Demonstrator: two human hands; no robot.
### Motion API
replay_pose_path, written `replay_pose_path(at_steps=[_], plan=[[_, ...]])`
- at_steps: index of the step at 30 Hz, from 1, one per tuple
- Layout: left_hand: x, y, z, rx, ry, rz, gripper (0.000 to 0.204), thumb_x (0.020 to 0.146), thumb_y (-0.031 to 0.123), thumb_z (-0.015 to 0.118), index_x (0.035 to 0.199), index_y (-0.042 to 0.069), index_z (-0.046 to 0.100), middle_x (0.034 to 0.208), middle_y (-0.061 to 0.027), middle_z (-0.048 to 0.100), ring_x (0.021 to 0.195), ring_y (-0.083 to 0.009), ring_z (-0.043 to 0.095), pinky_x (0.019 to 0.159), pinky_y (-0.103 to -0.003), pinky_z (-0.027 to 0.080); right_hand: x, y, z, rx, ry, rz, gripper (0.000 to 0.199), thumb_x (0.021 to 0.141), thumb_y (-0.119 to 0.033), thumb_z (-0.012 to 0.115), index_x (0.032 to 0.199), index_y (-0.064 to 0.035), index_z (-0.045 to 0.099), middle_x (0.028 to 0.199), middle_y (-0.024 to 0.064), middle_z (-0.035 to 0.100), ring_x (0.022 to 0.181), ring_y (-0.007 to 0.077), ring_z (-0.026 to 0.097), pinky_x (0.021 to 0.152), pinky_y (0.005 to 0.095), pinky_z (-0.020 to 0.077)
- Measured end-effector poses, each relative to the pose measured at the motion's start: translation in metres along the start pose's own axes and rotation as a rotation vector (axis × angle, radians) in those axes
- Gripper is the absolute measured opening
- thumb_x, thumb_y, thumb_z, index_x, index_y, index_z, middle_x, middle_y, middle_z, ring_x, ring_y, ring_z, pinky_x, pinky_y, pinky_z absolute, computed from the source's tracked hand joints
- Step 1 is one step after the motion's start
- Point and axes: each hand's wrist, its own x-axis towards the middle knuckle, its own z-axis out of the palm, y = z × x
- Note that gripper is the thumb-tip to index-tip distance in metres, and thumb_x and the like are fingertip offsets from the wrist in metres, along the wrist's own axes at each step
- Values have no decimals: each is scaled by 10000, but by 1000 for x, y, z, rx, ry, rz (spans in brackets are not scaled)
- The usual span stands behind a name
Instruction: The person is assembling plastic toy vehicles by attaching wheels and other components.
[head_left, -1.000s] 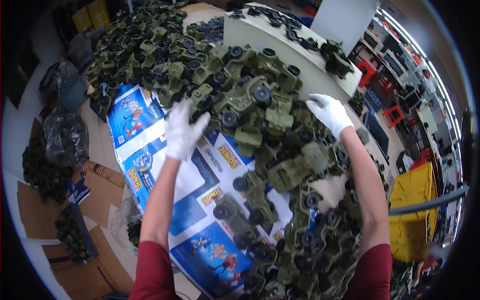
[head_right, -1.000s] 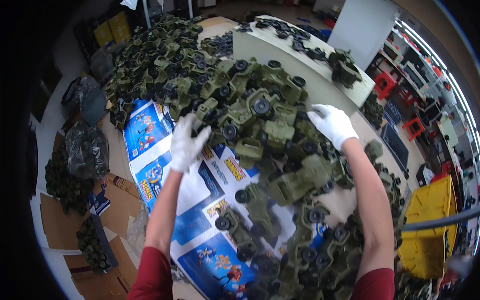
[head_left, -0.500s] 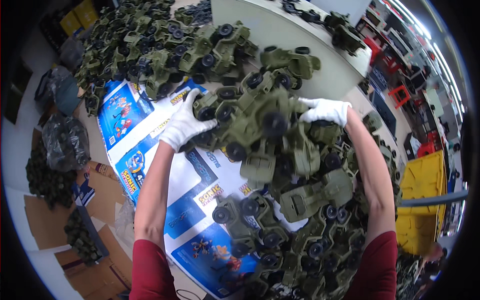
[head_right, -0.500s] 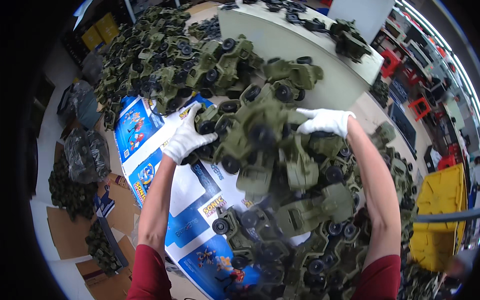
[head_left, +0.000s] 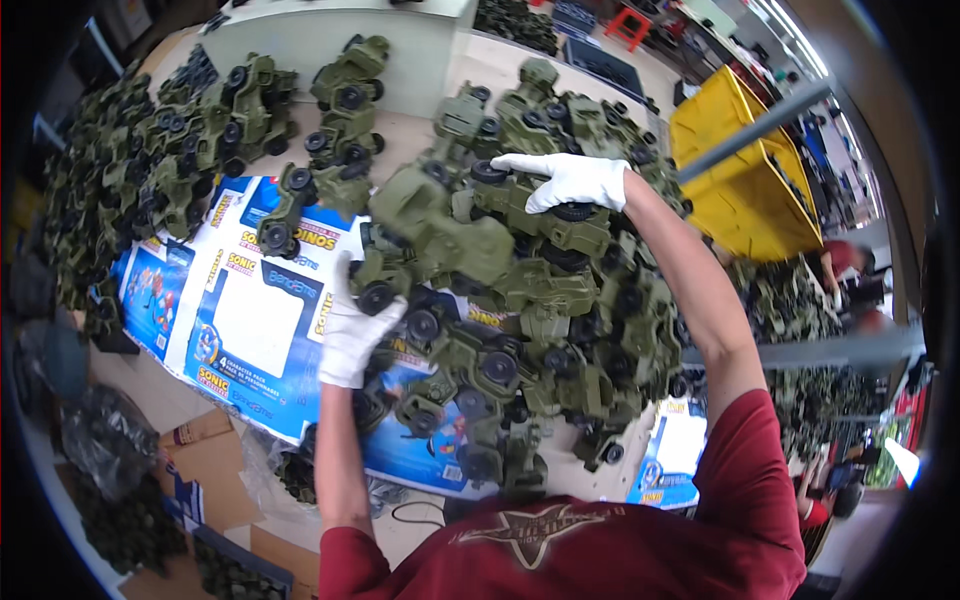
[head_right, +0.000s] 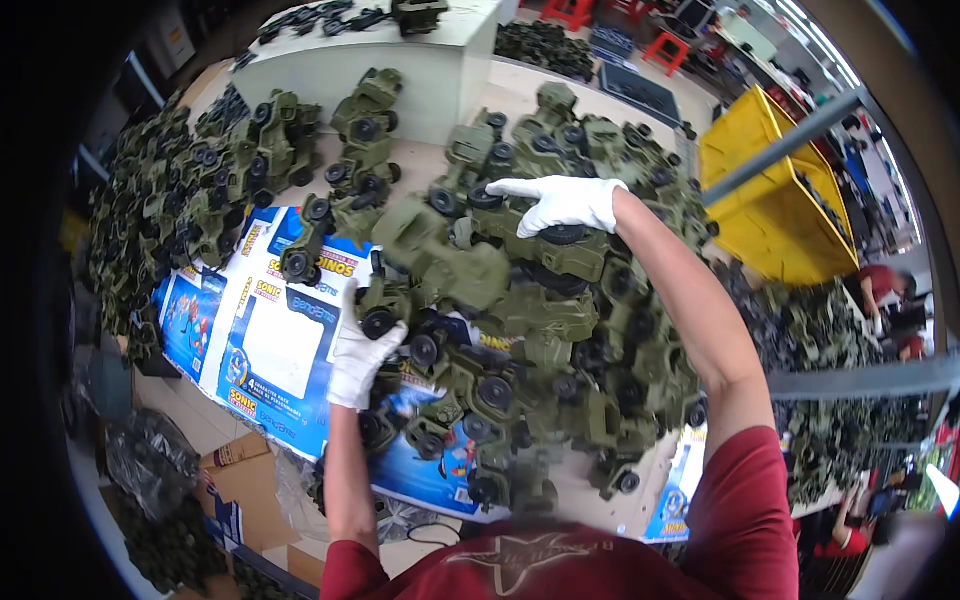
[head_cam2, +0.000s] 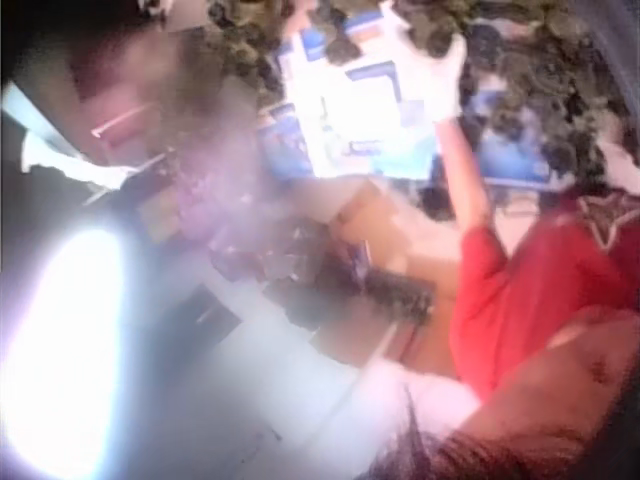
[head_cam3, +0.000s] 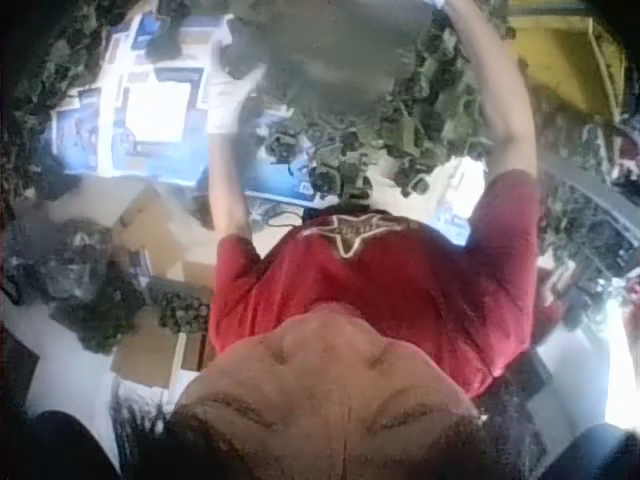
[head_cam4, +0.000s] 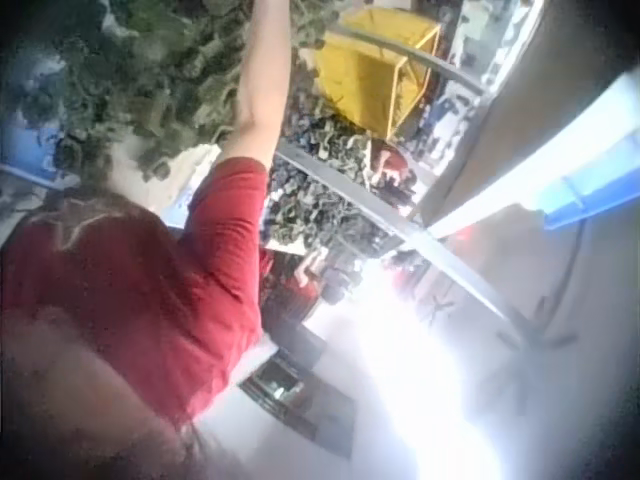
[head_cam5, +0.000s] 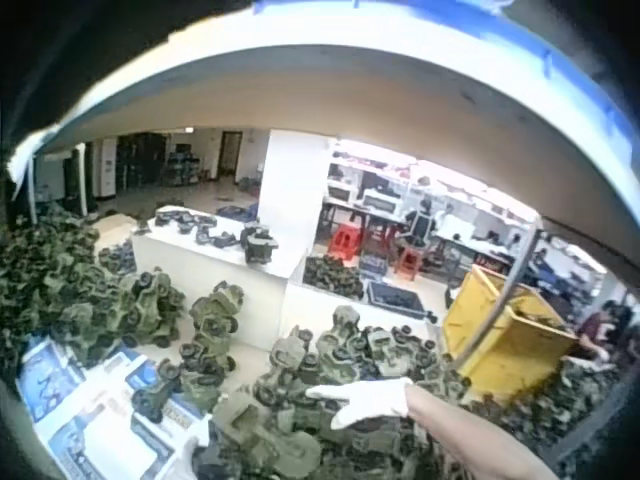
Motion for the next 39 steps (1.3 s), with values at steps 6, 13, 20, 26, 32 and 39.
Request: replay_pose_path(at_steps=[6, 13, 20, 26, 32, 39], plan=[[-57, 34, 72, 298, -27, 155, 1118, 730, 438, 815, 1506, -45, 170, 1482, -305, 350, 1365, -364, 401, 1124, -351, 317, -121, -6, 20, -363, 184, 333, 740, 794, -340, 639, 1477, -175, 404, 1369, 172, 555, 1148, 272, 586, 954, 353, 454], [-111, 74, -69, 929, 506, 131, 642, 837, 427, 708, 1262, -28, 552, 1228, -255, 577, 1168, -391, 547, 973, -424, 448, -182, -32, 134, -919, 1100, 25, 269, 836, -221, 654, 1067, -86, 672, 1061, 145, 687, 934, 328, 671, 787, 422, 530], [-183, -23, -61, 426, 531, -443, 738, 846, 428, 730, 1341, -71, 506, 1251, -211, 623, 1073, -236, 622, 952, -315, 462, -102, -15, 406, -759, 197, -392, 512, 728, -312, 712, 1186, -107, 611, 1275, 125, 547, 1317, 351, 419, 1061, 499, 371], [-211, -25, 20, 146, 38, -438, 641, 877, 257, 716, 1401, 10, 443, 1143, -87, 638, 986, -160, 593, 880, -288, 478, -174, 63, 396, -1051, 7, -266, 298, 858, -190, 542, 1136, -162, 647, 1320, 67, 544, 1410, 318, 319, 1050, 571, 370], [-272, -40, 63, -255, 349, -393, 721, 933, 340, 656, 1456, -36, 333, 1383, -141, 501, 1226, -191, 503, 1032, -313, 395, -238, 119, 408, -874, 110, -207, 255, 860, -232, 538, 1059, -154, 676, 1274, 40, 575, 1387, 321, 353, 1096, 589, 319], [-324, -3, 97, 507, 256, -532, 1193, 659, 388, 888, 1479, -117, 185, 1398, -264, 424, 1259, -312, 472, 1054, -347, 386, -330, 117, 378, -627, 494, -291, 288, 680, -226, 724, 949, -154, 648, 1229, 85, 581, 1272, 311, 473, 1025, 525, 375]])
